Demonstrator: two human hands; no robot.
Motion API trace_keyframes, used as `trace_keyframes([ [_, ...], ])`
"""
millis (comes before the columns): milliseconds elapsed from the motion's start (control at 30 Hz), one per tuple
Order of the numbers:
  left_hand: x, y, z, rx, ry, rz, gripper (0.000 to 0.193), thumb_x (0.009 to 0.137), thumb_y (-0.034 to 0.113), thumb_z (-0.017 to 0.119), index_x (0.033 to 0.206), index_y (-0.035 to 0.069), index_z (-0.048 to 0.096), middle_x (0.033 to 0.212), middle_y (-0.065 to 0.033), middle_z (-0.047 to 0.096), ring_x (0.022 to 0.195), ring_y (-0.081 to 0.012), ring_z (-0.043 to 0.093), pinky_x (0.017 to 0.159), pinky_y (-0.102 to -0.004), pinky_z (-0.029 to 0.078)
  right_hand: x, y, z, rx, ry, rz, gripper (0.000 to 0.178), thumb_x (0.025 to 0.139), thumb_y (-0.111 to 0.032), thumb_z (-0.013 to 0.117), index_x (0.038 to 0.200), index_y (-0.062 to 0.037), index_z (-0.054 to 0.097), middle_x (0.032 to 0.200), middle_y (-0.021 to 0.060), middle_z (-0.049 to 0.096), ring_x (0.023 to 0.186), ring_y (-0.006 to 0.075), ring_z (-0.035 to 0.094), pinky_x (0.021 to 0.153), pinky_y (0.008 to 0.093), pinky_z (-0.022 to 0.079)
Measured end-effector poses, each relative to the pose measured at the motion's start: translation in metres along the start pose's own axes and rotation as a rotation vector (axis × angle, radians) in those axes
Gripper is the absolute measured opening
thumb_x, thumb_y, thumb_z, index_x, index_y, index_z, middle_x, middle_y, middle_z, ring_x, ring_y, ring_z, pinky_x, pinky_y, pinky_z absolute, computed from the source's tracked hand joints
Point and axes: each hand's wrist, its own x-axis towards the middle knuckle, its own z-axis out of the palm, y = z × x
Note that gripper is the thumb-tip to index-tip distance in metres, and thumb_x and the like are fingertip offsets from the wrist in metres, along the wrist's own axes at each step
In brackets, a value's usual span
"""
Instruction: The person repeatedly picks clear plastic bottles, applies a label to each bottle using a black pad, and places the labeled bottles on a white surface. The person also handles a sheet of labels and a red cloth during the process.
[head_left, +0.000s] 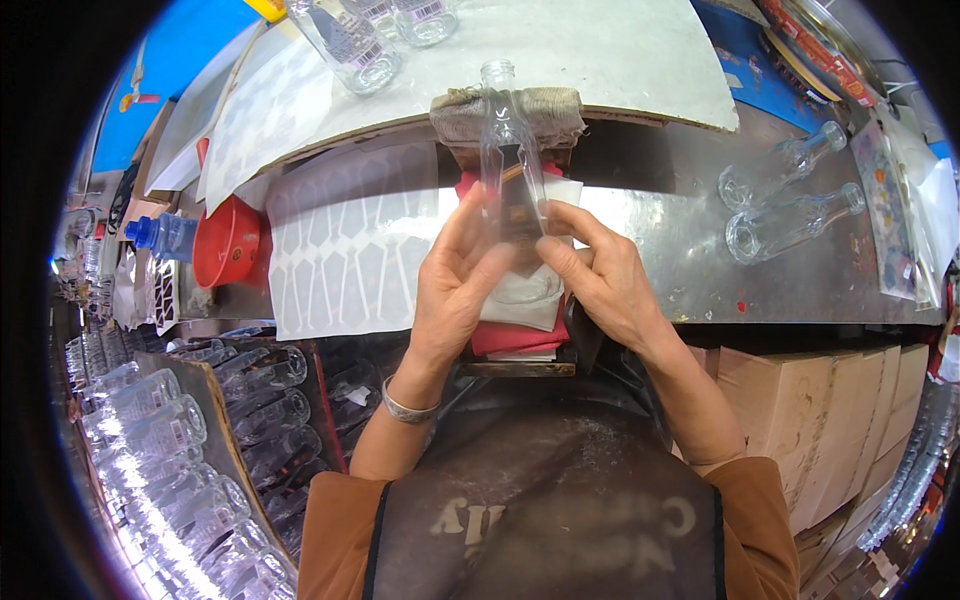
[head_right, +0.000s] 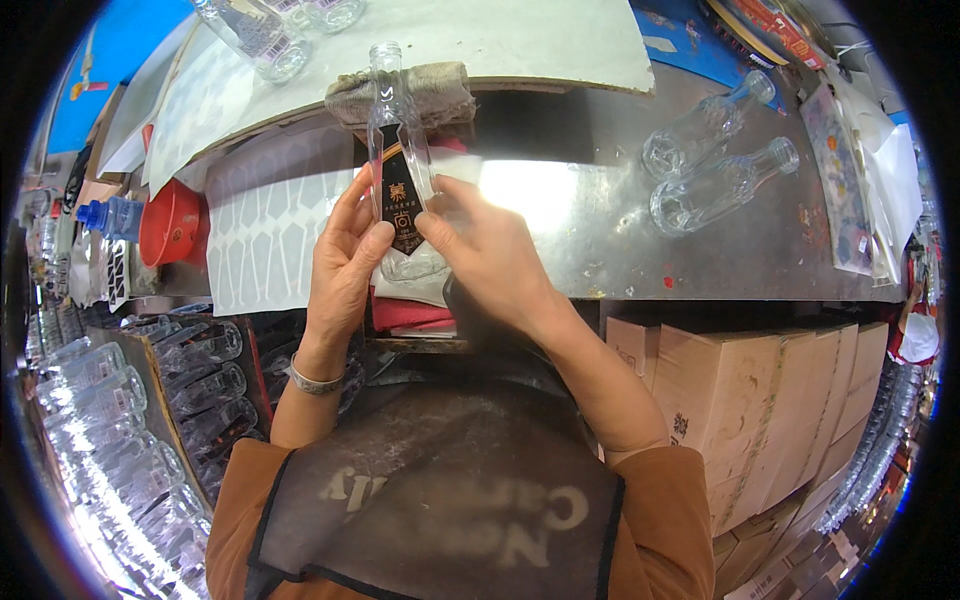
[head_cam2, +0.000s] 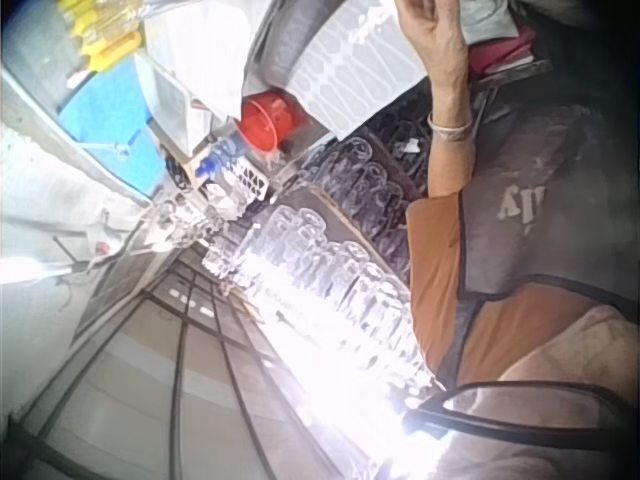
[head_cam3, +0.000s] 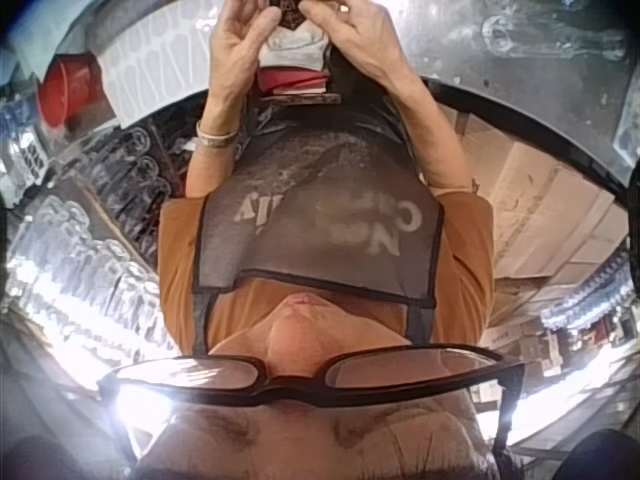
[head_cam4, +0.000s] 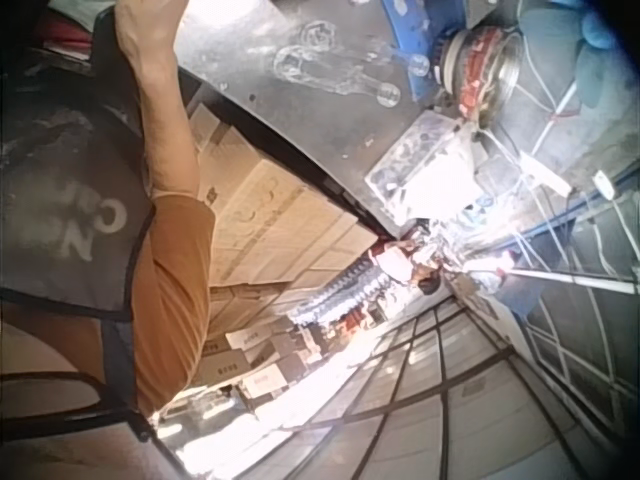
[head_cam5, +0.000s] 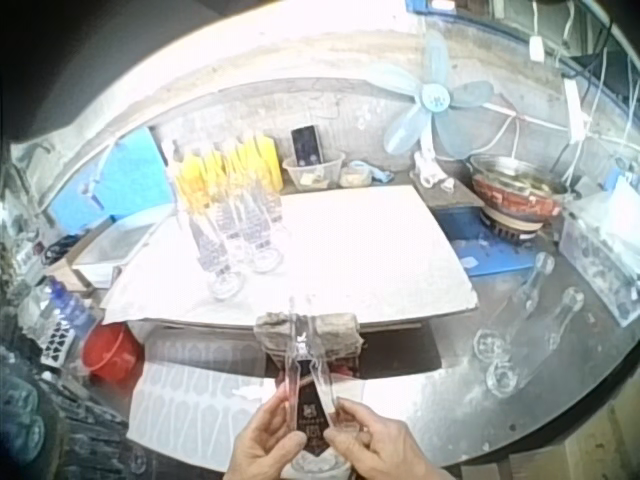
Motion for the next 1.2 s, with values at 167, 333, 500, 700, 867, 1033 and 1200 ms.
trace_keyframes([
  [167,0.000,0.002,0.001,0.005,0.003,-0.006,0.064,0.098,0.000,0.061,0.154,-0.003,0.031,0.153,-0.0175,0.043,0.140,-0.0253,0.044,0.115,-0.0378,0.039,0.000,-0.002,-0.001,-0.005,-0.009,0.006,0.047,0.099,-0.023,0.064,0.136,0.0044,0.055,0.110,0.0104,0.067,0.068,0.0036,0.058,0.061,0.0227,0.046],
  [333,0.001,0.002,-0.001,-0.006,-0.005,-0.013,0.064,0.098,0.001,0.061,0.154,-0.003,0.030,0.154,-0.0179,0.042,0.141,-0.0254,0.044,0.115,-0.0379,0.038,0.000,0.002,-0.001,0.002,-0.009,-0.012,0.048,0.099,-0.024,0.065,0.136,0.0043,0.055,0.111,0.0108,0.067,0.070,0.0038,0.060,0.064,0.0227,0.047],
  [500,0.001,0.000,-0.001,0.003,-0.005,-0.003,0.065,0.098,0.000,0.061,0.154,-0.003,0.030,0.154,-0.0176,0.042,0.141,-0.0256,0.043,0.115,-0.0379,0.038,0.000,0.000,-0.002,-0.005,-0.017,0.020,0.049,0.098,-0.024,0.066,0.136,0.0037,0.054,0.111,0.0107,0.067,0.069,0.0036,0.059,0.065,0.0229,0.047],
  [700,0.001,0.000,0.000,0.018,0.006,-0.009,0.065,0.097,-0.002,0.060,0.154,-0.004,0.030,0.154,-0.0178,0.042,0.141,-0.0260,0.044,0.115,-0.0381,0.038,0.001,-0.001,-0.003,0.019,-0.024,0.038,0.049,0.098,-0.024,0.066,0.137,0.0029,0.054,0.110,0.0101,0.067,0.068,0.0030,0.057,0.062,0.0228,0.046],
  [867,0.004,0.005,-0.002,0.052,-0.018,0.004,0.064,0.098,-0.002,0.057,0.155,-0.004,0.028,0.155,-0.0173,0.041,0.141,-0.0259,0.044,0.116,-0.0387,0.037,0.001,0.002,-0.008,0.076,-0.065,0.068,0.050,0.099,-0.024,0.065,0.139,0.0027,0.052,0.113,0.0123,0.065,0.065,0.0052,0.058,0.059,0.0236,0.048],
  [1033,0.032,0.034,-0.005,0.769,-0.010,0.442,0.054,0.094,0.009,0.063,0.146,0.006,0.052,0.158,-0.0283,0.033,0.145,-0.0375,0.038,0.115,-0.0438,0.034,0.005,0.000,-0.010,0.086,-0.079,0.100,0.054,0.099,-0.027,0.066,0.140,0.0049,0.050,0.119,0.0165,0.065,0.068,0.0099,0.064,0.062,0.0257,0.053],
  [1200,0.051,0.034,-0.005,1.019,-0.028,0.487,0.052,0.090,0.014,0.068,0.140,0.007,0.059,0.157,-0.0294,0.032,0.141,-0.0430,0.041,0.113,-0.0464,0.037,0.006,0.001,-0.003,0.005,0.001,0.021,0.062,0.091,-0.034,0.073,0.134,0.0057,0.054,0.112,0.0193,0.072,0.068,0.0198,0.067,0.074,0.0341,0.054],
])
